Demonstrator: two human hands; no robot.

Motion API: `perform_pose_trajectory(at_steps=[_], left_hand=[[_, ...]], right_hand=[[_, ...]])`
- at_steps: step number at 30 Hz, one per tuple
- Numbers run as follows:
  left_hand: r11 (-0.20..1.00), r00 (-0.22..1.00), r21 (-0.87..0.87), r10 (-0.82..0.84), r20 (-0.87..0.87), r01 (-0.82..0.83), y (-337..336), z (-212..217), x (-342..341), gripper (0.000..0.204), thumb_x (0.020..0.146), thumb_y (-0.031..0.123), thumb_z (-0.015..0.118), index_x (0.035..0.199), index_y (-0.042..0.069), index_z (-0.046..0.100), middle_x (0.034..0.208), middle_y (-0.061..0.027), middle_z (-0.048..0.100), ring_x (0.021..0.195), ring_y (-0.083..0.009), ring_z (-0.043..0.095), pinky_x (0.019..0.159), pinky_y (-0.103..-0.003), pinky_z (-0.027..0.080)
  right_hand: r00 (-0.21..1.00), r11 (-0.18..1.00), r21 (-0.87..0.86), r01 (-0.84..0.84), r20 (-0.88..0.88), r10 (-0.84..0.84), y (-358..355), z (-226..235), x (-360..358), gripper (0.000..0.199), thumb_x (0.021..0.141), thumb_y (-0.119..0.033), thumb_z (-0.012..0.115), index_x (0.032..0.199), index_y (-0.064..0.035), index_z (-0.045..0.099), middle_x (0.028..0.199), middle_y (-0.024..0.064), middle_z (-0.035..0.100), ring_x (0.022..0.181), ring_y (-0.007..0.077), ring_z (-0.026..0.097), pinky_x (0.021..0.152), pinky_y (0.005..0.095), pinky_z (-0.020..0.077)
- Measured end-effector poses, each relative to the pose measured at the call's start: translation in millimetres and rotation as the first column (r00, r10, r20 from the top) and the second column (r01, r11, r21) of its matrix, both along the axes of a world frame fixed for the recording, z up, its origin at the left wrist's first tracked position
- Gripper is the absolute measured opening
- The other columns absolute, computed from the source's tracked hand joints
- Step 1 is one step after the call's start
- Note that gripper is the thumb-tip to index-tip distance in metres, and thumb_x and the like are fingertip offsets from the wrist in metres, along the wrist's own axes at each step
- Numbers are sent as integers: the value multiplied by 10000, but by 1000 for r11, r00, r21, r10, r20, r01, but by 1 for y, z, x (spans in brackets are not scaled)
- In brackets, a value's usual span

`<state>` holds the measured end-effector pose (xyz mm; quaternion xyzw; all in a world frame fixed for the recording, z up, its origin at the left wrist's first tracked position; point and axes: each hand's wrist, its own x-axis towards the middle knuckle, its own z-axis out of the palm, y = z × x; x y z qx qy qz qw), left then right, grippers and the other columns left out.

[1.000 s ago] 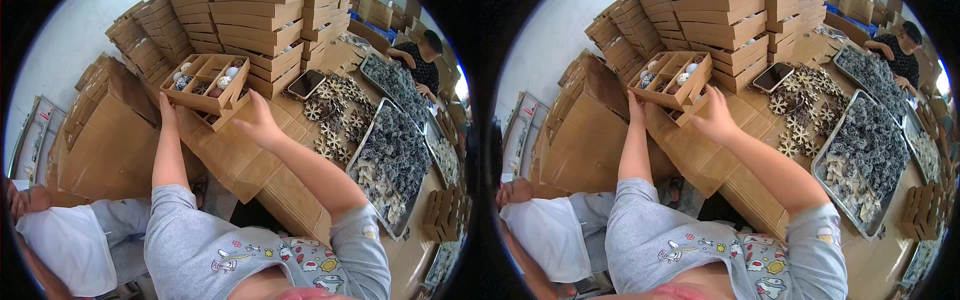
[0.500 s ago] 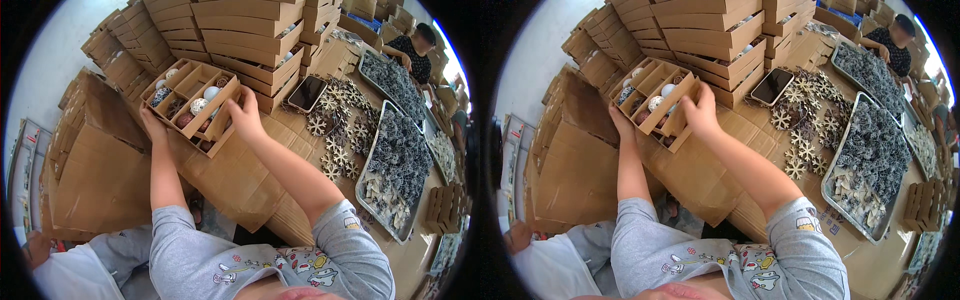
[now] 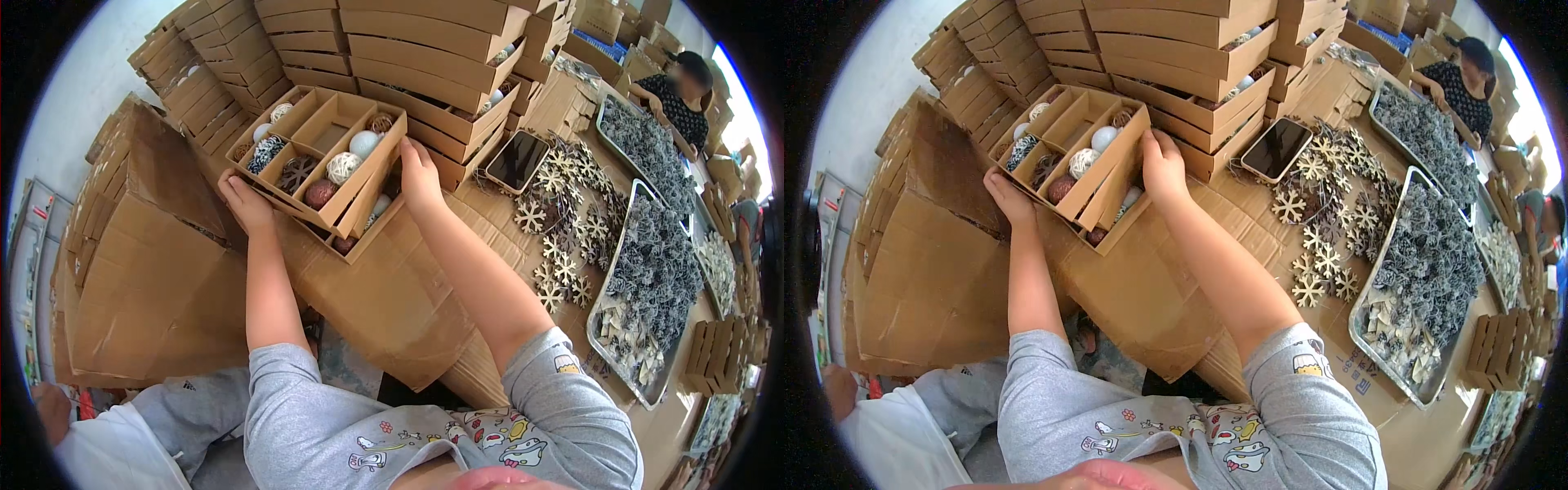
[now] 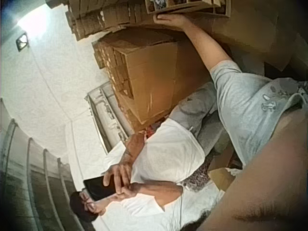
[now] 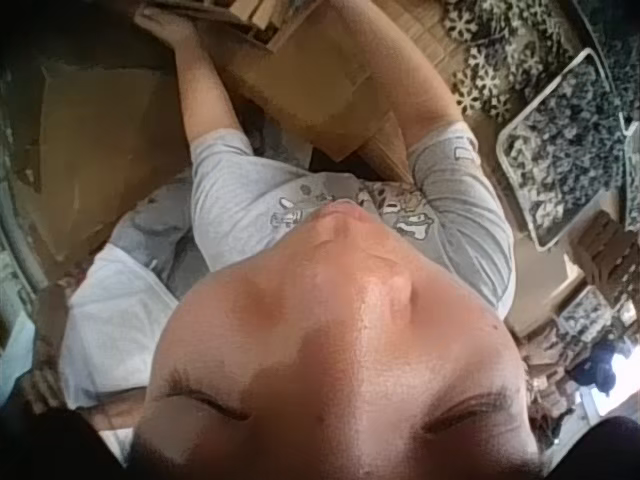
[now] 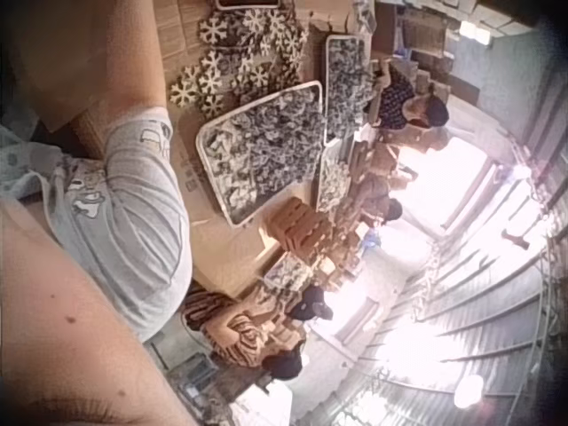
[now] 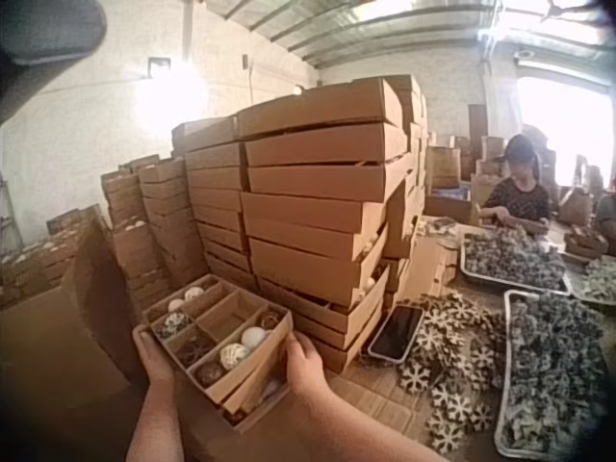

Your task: Manually sort and place various Christmas ornaments into partitioned gift boxes for retail packaging.

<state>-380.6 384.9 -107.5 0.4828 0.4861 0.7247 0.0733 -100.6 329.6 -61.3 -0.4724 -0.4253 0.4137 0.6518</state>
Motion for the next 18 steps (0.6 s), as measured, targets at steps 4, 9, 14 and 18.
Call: perform_pose_trajectory(at_steps=[4, 9, 14, 18], left_hand=[[952, 912, 68, -306, 272, 299, 3, 6, -1, 412, 998, 347, 320, 1180, 5, 459, 1123, -122, 524, 1020, -206, 509, 910, -327, 401], [957, 927, 73, -291, 236, 282, -9, 23, 33, 497, 993, 409, 312, 1264, 4, 408, 1189, -127, 495, 1069, -196, 493, 934, -319, 396], [966, 955, 16, -256, 146, 257, -10, 15, 27, 459, 1000, 379, 302, 1270, 19, 395, 1176, -126, 492, 1073, -198, 474, 949, -321, 365], [977, 958, 22, -213, 191, 213, -16, 18, 27, 422, 1002, 363, 289, 1209, 20, 422, 1118, -119, 489, 1032, -195, 466, 927, -315, 360]], right_hand=[[999, 1000, 20, 9, 37, -9, -4, 3, 4, 388, 929, -324, 459, 1014, 35, 578, 928, 121, 593, 892, 218, 537, 845, 325, 411], [985, 973, 186, 136, 76, -152, 7, -21, 5, 396, 965, -310, 380, 1040, 39, 550, 1019, 189, 569, 977, 309, 511, 889, 371, 383], [979, 968, 170, 184, 52, -195, 7, -15, 0, 400, 981, -307, 336, 1093, 33, 514, 1041, 187, 566, 1001, 299, 507, 902, 374, 379], [988, 973, 190, 132, -101, -114, 0, -1, -5, 432, 987, -320, 335, 1175, 42, 477, 1122, 151, 550, 1053, 225, 493, 934, 332, 371]])
